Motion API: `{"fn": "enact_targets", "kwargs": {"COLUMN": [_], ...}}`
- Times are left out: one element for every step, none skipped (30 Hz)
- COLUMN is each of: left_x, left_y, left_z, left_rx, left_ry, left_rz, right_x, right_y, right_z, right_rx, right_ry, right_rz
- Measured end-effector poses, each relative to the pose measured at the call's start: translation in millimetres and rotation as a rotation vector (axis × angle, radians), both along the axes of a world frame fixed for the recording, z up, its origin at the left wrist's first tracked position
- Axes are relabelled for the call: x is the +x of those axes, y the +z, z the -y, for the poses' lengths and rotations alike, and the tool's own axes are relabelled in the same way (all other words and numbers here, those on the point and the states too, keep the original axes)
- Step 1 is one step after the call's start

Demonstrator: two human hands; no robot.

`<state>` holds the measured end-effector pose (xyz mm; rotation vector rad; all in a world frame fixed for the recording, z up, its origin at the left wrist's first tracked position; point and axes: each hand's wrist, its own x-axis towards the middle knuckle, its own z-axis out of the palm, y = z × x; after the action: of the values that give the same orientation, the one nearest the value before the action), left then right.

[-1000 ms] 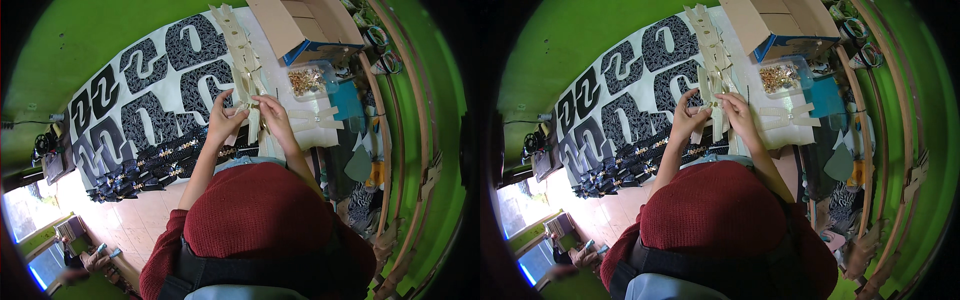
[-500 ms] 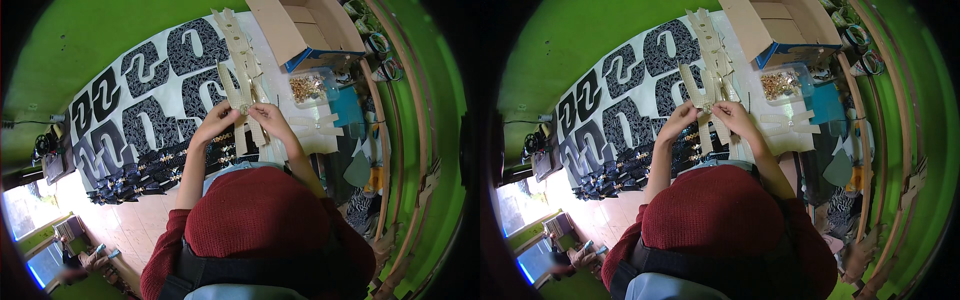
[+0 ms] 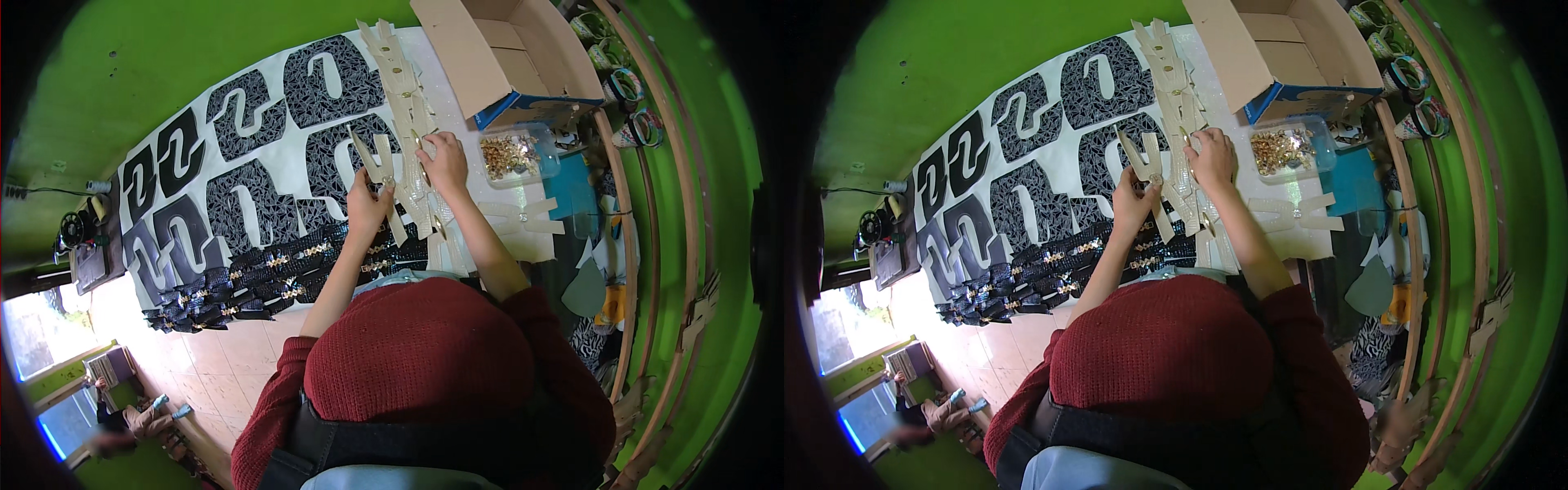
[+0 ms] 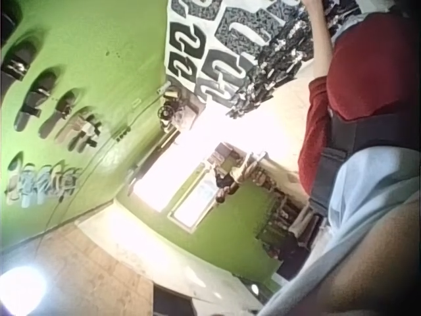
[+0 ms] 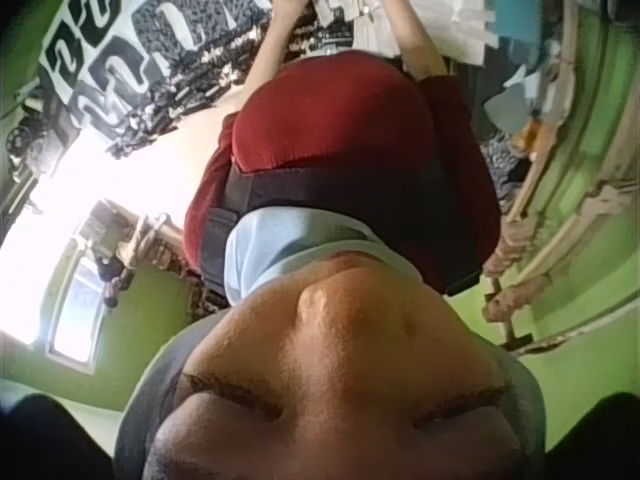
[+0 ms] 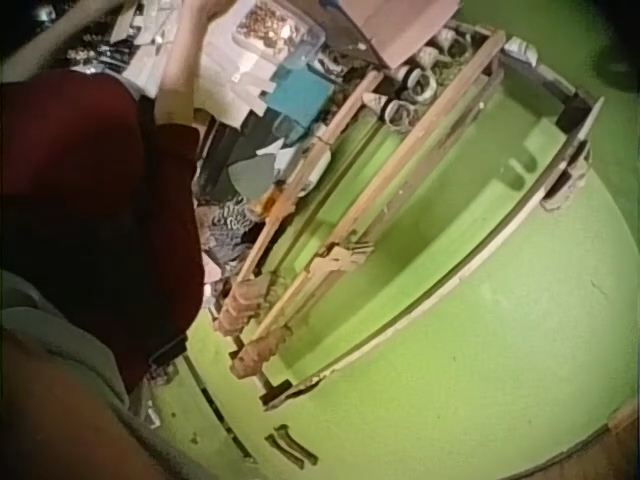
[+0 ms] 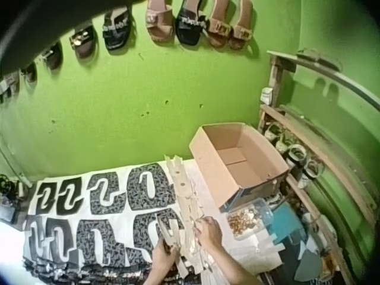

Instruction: Organizing and inspecting patterned leather or fabric shoe upper components on a workbench.

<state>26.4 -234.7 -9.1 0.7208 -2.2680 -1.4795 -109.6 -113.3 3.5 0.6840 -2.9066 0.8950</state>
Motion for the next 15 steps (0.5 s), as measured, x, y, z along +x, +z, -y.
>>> {"fn": "enact_targets", "kwargs": {"left_x": [-0.1,3.9,4.7,4.8,3.8,3.6,1.9,-2.8,-6.4,-11.9,-19.3,-25.7,-29.9,-31.1,-30.4], "left_y": [14.7,30.6,37.3,40.6,45.3,55.8,55.5,54.9,54.1,52.9,51.7,50.4,58.6,67.1,77.1], "left_z": [-4.8,-10.7,-12.4,-13.8,-15.3,-16.0,-15.2,-13.5,-10.5,-7.3,-3.6,-0.4,-1.1,-1.3,-4.4], "left_rx": [-0.078,-0.098,-0.097,-0.352,-0.605,-0.517,-0.516,-0.589,-0.663,-0.663,-0.294,0.074,0.446,0.638,0.639], "left_ry": [-0.015,-0.011,-0.008,0.071,0.149,0.161,0.163,0.112,0.067,0.070,0.000,-0.064,-0.135,-0.176,-0.182], "left_rz": [-0.062,0.111,0.111,0.105,0.098,0.120,0.121,0.030,-0.058,-0.057,-0.087,-0.115,-0.140,-0.159,-0.158], "right_x": [-3.8,-10.0,-13.7,-15.7,-17.9,-17.7,-17.3,-17.0,-14.7,-12.3,-8.4,-2.0,4.8,14.1,23.5], "right_y": [-2.6,-4.9,-4.1,-3.8,-3.5,-1.3,1.1,3.7,8.5,13.3,17.9,29.0,40.9,54.0,63.6], "right_z": [-3.1,-5.2,-3.9,-3.2,-3.3,-1.9,-2.5,-4.9,-5.0,-5.5,-7.3,-8.6,-12.0,-16.0,-19.0], "right_rx": [0.002,-0.041,-0.085,-0.084,-0.215,-0.345,-0.344,-0.462,-0.580,-0.675,-0.674,-0.754,-0.833,-0.678,-0.678], "right_ry": [-0.005,0.004,0.022,0.023,0.027,0.035,0.037,0.085,0.138,0.170,0.172,0.195,0.209,0.178,0.173], "right_rz": [0.003,-0.008,-0.020,-0.021,0.147,0.317,0.318,0.340,0.364,0.340,0.340,0.325,0.308,0.164,0.161]}}
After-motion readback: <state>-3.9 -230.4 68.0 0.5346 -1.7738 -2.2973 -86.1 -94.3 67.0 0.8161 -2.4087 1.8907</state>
